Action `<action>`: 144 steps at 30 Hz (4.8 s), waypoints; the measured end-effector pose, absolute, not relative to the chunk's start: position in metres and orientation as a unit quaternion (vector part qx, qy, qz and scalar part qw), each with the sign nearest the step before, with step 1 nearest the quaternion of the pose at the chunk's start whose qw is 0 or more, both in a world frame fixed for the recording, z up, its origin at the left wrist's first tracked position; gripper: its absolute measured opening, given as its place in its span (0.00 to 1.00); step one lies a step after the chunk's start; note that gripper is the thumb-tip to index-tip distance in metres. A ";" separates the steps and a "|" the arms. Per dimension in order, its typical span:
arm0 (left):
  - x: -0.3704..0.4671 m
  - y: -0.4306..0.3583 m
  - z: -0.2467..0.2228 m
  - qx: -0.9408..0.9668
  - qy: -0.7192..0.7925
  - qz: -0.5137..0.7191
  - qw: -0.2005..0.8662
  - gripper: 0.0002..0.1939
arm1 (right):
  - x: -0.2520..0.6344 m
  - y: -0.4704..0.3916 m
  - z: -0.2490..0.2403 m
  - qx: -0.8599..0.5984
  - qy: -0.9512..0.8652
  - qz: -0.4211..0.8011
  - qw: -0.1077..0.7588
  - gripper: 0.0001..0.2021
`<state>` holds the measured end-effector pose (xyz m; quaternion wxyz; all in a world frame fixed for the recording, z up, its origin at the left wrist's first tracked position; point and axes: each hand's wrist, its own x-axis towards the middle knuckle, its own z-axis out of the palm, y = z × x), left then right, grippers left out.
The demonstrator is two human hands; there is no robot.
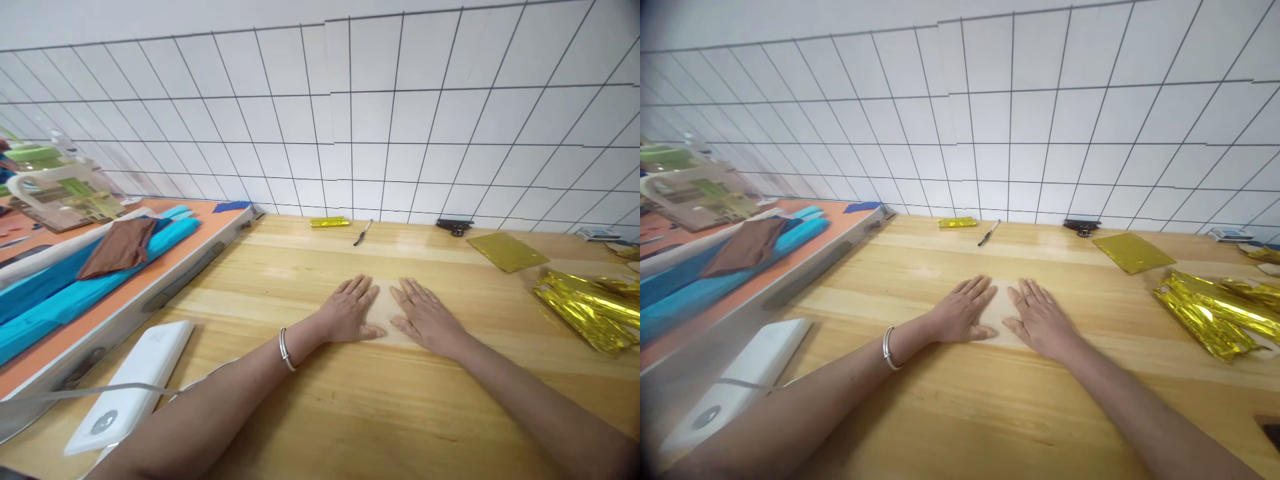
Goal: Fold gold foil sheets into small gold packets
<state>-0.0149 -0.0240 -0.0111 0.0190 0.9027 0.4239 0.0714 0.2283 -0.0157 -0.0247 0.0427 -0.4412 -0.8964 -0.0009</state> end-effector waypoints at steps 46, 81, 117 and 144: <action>-0.023 -0.014 -0.001 0.922 0.370 0.038 0.111 0.42 | 0.279 -0.001 0.010 -0.379 -0.916 0.112 0.069 0.34; -0.033 -0.013 0.009 0.754 0.491 0.202 0.387 0.12 | 0.245 -0.016 -0.007 -0.503 -0.756 0.277 0.314 0.15; 0.015 -0.063 0.009 0.909 0.398 0.043 0.117 0.41 | 0.250 0.002 -0.010 -0.587 -0.793 0.099 0.132 0.14; -0.021 -0.053 -0.002 0.913 0.391 0.086 0.085 0.29 | 0.238 -0.044 -0.029 -0.439 -0.897 0.003 0.053 0.36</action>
